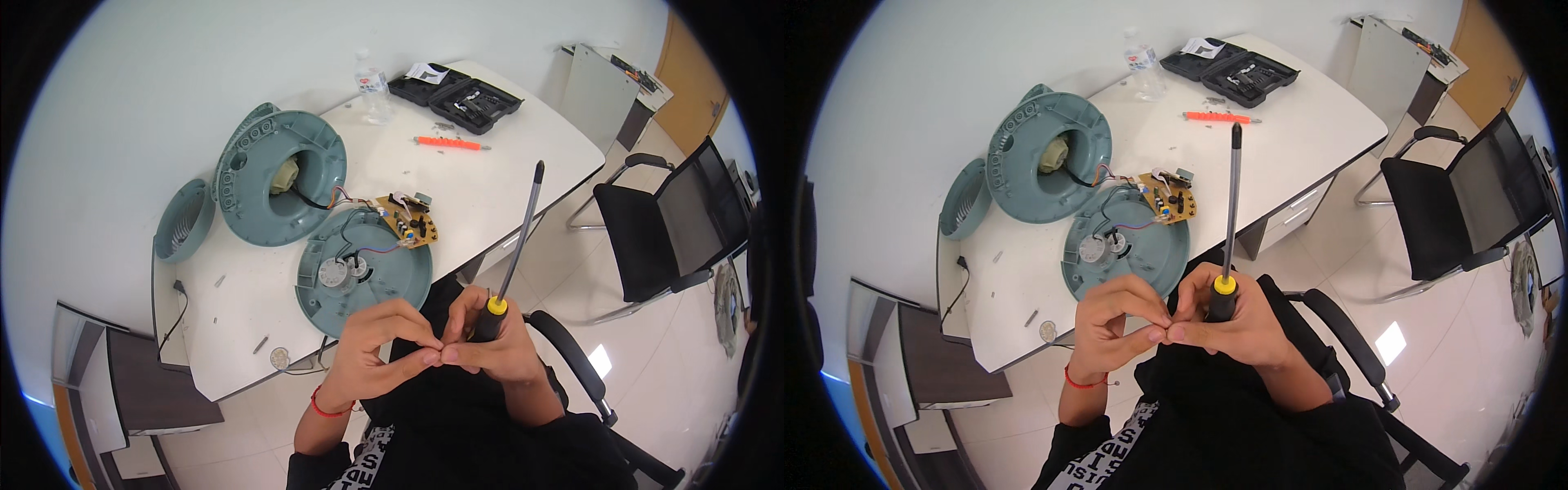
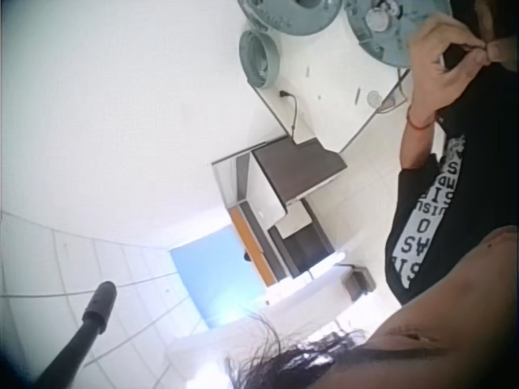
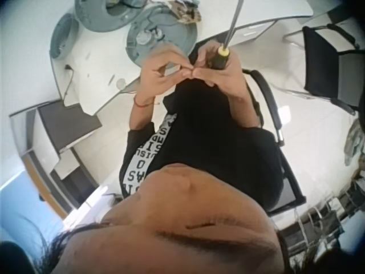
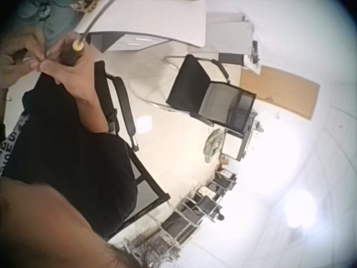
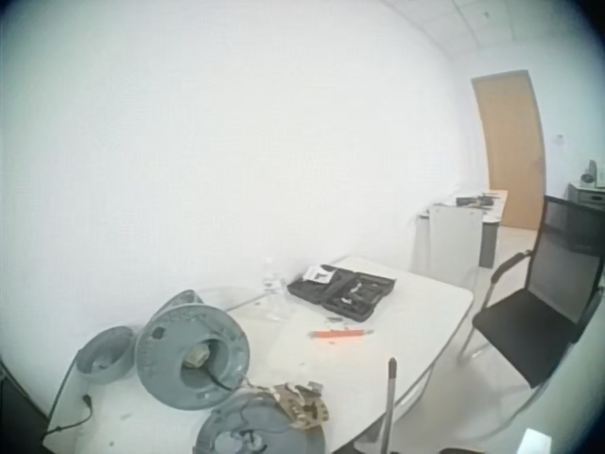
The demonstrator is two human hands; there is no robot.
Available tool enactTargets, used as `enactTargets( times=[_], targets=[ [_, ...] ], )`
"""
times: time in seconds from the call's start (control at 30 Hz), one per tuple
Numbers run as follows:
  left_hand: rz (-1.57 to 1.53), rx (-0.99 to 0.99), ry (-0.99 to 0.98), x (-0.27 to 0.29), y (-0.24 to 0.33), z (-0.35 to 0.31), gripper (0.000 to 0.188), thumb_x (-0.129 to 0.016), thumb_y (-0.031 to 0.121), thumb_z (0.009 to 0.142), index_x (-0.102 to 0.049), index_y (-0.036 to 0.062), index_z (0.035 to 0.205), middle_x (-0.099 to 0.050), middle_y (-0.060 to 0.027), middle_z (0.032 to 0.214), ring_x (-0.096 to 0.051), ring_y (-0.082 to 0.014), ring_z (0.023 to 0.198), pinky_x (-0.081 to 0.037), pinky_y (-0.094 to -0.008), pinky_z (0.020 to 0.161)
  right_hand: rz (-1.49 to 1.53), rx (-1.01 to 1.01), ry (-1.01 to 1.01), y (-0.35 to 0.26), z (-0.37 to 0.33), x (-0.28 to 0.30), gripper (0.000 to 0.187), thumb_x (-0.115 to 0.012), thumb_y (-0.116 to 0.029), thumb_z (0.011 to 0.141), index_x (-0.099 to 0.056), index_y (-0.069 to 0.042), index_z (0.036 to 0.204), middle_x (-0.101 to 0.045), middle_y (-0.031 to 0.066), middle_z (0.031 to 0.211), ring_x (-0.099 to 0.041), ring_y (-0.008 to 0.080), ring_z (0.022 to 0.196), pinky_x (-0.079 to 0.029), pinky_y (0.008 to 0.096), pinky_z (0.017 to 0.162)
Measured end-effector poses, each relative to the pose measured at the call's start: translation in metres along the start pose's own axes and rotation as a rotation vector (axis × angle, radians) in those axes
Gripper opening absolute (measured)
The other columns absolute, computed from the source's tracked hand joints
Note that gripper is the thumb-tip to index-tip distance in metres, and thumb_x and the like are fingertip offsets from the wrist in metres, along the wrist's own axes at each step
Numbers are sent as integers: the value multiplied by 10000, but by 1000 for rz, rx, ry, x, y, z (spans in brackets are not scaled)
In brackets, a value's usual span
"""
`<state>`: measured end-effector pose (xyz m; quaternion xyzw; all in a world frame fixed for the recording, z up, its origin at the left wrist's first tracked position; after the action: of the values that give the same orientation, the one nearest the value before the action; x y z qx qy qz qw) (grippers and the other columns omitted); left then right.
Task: The person uses a screwdriver to fasten screws into a teal plastic housing containing a green circuit board. They repeatedly pick up screws from the table, align them, and tighten them into the device while seated at a white desk.
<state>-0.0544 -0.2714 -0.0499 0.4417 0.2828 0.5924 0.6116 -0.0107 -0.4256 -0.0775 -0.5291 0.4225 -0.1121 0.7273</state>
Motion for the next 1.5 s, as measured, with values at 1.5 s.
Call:
enactTargets(
  times=[1.5],
  targets=[
    [-32, 53, 425, 61, -4, -24, 81, -573, -89, 936, -601, -76, 1011, -591, -154, 979, -739, -349, 878, -665, -397, 753, -1234, 548, 128, -21, -32, 30, 368, -823, -110, 720, -717, -67, 1070, -661, 79, 861, -650, 212, 643, -489, 288, 536]
  ],
)
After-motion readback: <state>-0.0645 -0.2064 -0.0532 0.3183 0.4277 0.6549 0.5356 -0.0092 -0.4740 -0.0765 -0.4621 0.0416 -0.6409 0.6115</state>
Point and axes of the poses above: each hand's wrist, its own z-axis towards the middle knuckle, its own x-axis out of the back of the hand, y = z × x, the point moved 6 cm from there along z, towards the middle knuckle
